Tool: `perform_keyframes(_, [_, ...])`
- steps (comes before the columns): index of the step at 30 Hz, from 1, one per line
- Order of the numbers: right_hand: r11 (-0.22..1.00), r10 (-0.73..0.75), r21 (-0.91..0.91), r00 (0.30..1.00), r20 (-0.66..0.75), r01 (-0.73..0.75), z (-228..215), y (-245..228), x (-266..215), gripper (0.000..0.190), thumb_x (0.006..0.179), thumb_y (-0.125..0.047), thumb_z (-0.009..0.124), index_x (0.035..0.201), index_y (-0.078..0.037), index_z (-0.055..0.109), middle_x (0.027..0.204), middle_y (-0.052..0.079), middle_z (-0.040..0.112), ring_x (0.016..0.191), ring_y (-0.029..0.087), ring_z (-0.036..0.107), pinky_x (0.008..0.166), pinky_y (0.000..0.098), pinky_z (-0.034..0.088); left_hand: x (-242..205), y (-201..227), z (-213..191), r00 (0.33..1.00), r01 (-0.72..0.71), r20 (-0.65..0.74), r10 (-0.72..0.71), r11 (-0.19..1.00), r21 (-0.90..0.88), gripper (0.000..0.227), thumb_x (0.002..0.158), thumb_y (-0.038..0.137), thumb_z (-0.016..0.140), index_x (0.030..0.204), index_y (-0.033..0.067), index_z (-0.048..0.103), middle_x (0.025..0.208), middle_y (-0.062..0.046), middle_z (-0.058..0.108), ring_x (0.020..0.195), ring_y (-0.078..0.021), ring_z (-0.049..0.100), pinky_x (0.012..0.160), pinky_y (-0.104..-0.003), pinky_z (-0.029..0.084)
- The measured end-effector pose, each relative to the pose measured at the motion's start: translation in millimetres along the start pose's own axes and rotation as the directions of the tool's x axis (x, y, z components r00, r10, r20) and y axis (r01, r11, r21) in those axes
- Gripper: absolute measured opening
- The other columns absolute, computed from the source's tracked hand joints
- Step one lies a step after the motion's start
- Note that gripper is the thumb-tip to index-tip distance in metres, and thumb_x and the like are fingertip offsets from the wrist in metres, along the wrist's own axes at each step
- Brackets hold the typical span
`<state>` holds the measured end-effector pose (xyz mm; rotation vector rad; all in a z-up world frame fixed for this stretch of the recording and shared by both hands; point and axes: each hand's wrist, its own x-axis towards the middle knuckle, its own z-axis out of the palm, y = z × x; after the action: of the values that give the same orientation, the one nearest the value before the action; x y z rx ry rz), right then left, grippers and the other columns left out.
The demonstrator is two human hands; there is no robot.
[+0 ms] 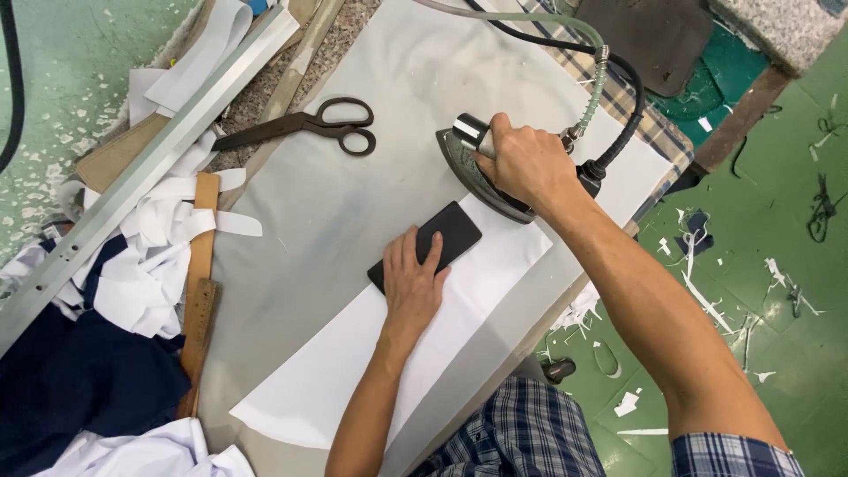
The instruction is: The person cuts a white fabric sheet with shears, folds it, and irons it with a steam iron. They repeat cutting and ironing steps on the same piece, using a black rectangular object to press the fabric while ironing.
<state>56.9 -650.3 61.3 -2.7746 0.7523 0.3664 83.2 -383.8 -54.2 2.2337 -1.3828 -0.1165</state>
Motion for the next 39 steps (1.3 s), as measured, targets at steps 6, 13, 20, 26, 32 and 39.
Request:
perform_keyframes(6, [0.994,-0.108,-0.018,0.994,0.020,0.108,-18.6,19.7,44.3,0.041,0.097,-0.035,0.065,0.116,0.001,0.057,0.084,0.032,0.073,0.083,0.048,0.076,0.073,0.0567,0.061,45.0,30.8,33.8,0.996,0.044,-0.081,-0.039,0.997,0.058,0.053,0.094,0.034,0.072,0.142,0.0143,0.061,0.136,-0.025,0.052,0.125,-0.0370,0.050,0.108,-0.055,0.038])
perform_keyframes(13, [0.922,-0.371,-0.081,0.923,0.102,0.379,-55.9,36.2,123.5,0.043,0.098,-0.037,0.060,0.118,0.000,0.057,0.087,0.032,0.073,0.085,0.048,0.075,0.075,0.0562,0.061,93.1,54.3,67.4,0.984,0.140,-0.122,-0.129,0.986,0.091,0.054,0.093,0.035,0.072,0.143,0.0178,0.061,0.138,-0.025,0.052,0.126,-0.0380,0.051,0.111,-0.056,0.037])
perform_keyframes(20, [0.843,-0.525,-0.023,0.831,0.187,0.538,-60.8,46.1,134.9,0.043,0.099,-0.038,0.060,0.115,0.002,0.056,0.091,0.035,0.071,0.086,0.049,0.074,0.073,0.0570,0.060,102.3,79.1,66.7,0.952,0.307,-0.006,-0.307,0.951,0.039,0.057,0.092,0.031,0.073,0.147,0.0252,0.057,0.149,-0.020,0.050,0.140,-0.0354,0.044,0.122,-0.055,0.026])
perform_keyframes(26, [0.797,-0.591,0.001,0.780,0.207,0.604,-71.0,46.6,123.4,0.044,0.102,-0.037,0.057,0.114,0.005,0.055,0.092,0.038,0.070,0.085,0.051,0.073,0.071,0.0582,0.060,80.2,92.3,12.7,0.688,0.641,0.259,-0.678,0.735,0.223,0.072,0.098,0.026,0.065,0.162,0.0291,0.032,0.164,-0.009,0.037,0.154,-0.0264,0.028,0.129,-0.049,0.011])
perform_keyframes(32, [0.771,-0.620,-0.020,0.756,0.210,0.637,-68.4,47.5,122.2,0.045,0.103,-0.038,0.059,0.114,0.005,0.055,0.092,0.038,0.070,0.083,0.051,0.073,0.068,0.0573,0.060,12.8,74.6,-0.8,0.464,0.826,0.115,-0.878,0.476,0.302,0.074,0.099,0.028,0.063,0.163,0.0353,0.028,0.170,-0.001,0.028,0.156,-0.0224,0.023,0.130,-0.048,0.008])
perform_keyframes(39, [0.761,-0.624,-0.022,0.740,0.252,0.649,-75.4,42.4,117.1,0.049,0.104,-0.038,0.058,0.118,0.009,0.056,0.094,0.040,0.070,0.087,0.053,0.073,0.072,0.0602,0.059,16.8,149.2,71.1,0.418,0.908,-0.513,-0.750,0.357,0.218,0.063,0.102,0.040,0.062,0.153,0.0069,0.048,0.163,-0.020,0.038,0.152,-0.0332,0.031,0.127,-0.053,0.017])
